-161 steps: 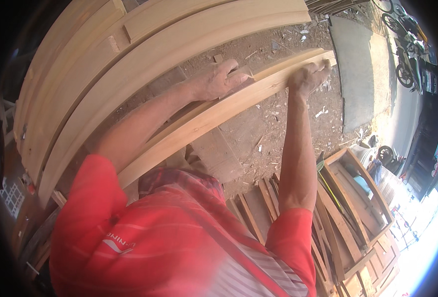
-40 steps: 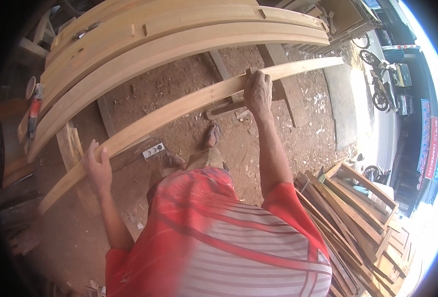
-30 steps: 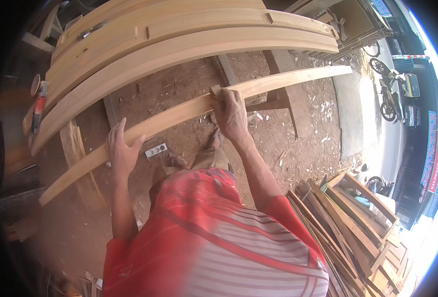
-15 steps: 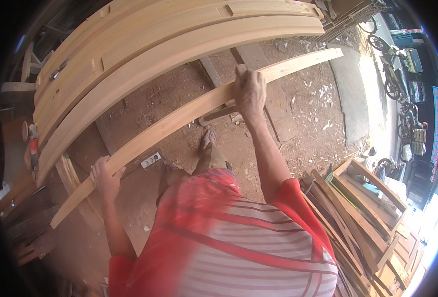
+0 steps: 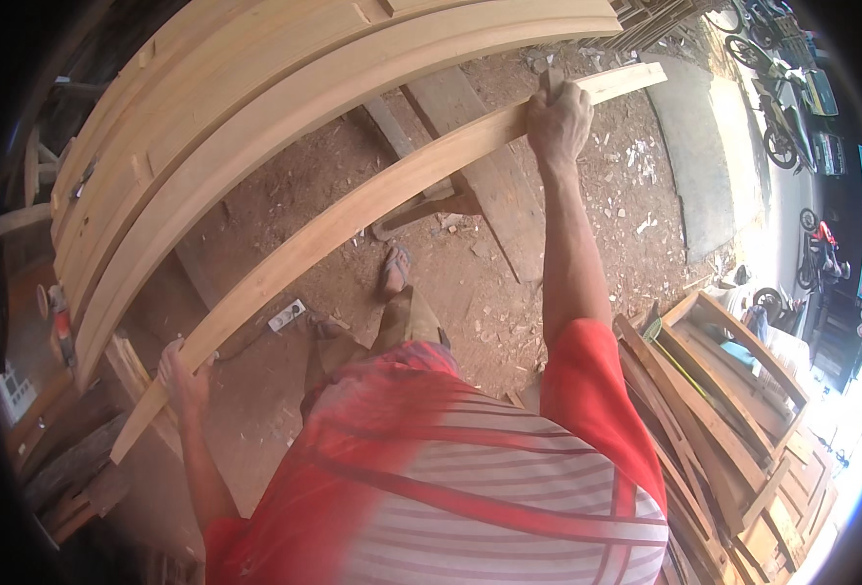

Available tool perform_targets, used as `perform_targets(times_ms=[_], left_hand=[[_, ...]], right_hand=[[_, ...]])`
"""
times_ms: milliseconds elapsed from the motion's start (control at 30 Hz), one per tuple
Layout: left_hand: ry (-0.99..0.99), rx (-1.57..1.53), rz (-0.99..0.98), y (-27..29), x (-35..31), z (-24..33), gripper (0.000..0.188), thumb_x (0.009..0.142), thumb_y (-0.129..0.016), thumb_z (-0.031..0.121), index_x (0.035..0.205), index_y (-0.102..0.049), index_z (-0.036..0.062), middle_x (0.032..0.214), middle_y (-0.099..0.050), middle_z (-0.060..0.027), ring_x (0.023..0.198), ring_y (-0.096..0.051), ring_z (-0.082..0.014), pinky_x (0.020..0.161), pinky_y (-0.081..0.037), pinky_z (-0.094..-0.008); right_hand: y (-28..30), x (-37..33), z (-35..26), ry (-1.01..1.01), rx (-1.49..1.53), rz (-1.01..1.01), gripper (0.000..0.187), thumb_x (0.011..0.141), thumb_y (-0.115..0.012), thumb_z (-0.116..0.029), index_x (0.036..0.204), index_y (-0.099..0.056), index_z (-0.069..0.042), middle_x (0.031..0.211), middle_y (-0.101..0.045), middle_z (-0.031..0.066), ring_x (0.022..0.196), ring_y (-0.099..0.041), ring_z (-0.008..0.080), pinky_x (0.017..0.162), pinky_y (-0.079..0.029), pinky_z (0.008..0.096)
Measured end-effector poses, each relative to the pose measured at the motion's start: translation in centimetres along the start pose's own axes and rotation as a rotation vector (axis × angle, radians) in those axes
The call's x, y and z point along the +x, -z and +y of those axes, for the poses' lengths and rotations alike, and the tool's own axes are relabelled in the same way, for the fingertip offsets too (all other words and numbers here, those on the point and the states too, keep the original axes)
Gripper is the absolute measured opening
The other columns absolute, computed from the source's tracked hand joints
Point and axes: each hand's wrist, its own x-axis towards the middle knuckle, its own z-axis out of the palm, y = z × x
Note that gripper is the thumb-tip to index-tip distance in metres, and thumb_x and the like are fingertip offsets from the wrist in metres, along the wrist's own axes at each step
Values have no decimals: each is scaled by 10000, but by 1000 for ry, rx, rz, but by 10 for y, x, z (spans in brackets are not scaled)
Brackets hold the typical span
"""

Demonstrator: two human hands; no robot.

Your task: The person sands the surface and edges of long wooden beams by hand with a piece of sandpaper and then uses an electric angle grinder with a sanding disc to smooth the wood further.

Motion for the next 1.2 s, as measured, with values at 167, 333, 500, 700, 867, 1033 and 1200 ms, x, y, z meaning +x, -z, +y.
perform_targets(times_ms=[167, 333, 500, 700, 867, 1033, 1200], left_hand=[[80, 1, -4, -4, -14, -2, 739, 792, -880, 278, 1396, -508, 73, 1361, -564, -159, 1325, -484, -398, 1152, -315, -543], [-7, -13, 59, 1, -6, -2, 797, 839, -836, 337, 1487, -468, 54, 1425, -559, -206, 1386, -456, -409, 1191, -290, -542], [-151, -366, 242, 4, -17, -8, 892, 898, -804, 385, 1588, -358, 39, 1553, -469, -216, 1450, -425, -395, 1227, -298, -558], [-50, -1044, 675, 13, -62, -59, 808, 1077, -558, 466, 1611, -240, -50, 1612, -367, -262, 1509, -372, -387, 1246, -317, -525], [25, -1000, 687, 41, -82, -148, 649, 1134, -427, 382, 1595, -284, -51, 1583, -427, -241, 1487, -418, -366, 1234, -341, -500], [599, -851, 709, -7, -218, -301, 589, 1146, -429, 389, 1516, -442, -68, 1486, -576, -214, 1416, -523, -300, 1201, -404, -421], [1008, -891, 829, -61, -314, -368, 598, 1126, -495, 393, 1498, -467, -75, 1490, -572, -218, 1343, -590, -332, 1123, -484, -419]], right_hand=[[11, -140, -96, 429, 376, -251, 184, 928, -754, -145, 1026, -631, -50, 921, -613, 127, 911, -616, 303, 814, -527, 440], [10, -44, -10, 264, 10, -29, 377, 960, -721, -372, 912, -671, -1, 851, -645, 171, 768, -601, 369, 751, -484, 514], [-10, -106, -56, 227, 6, 46, 379, 930, -705, -351, 954, -687, 27, 873, -630, 188, 874, -615, 381, 835, -480, 495], [-1, -405, -355, 634, 453, -390, 189, 913, -690, -143, 1048, -619, -32, 968, -568, 148, 910, -572, 322, 797, -525, 448], [0, -538, -482, 928, 588, -581, 260, 897, -705, -126, 1121, -608, -39, 1003, -552, 156, 984, -580, 355, 867, -528, 474], [0, -421, -348, 599, 346, -274, 223, 1011, -674, -247, 912, -622, -55, 838, -562, 63, 776, -493, 194, 700, -475, 400], [20, -360, -288, 188, 67, -182, 360, 997, -665, -364, 955, -618, -10, 971, -618, 188, 958, -583, 355, 870, -485, 497]])
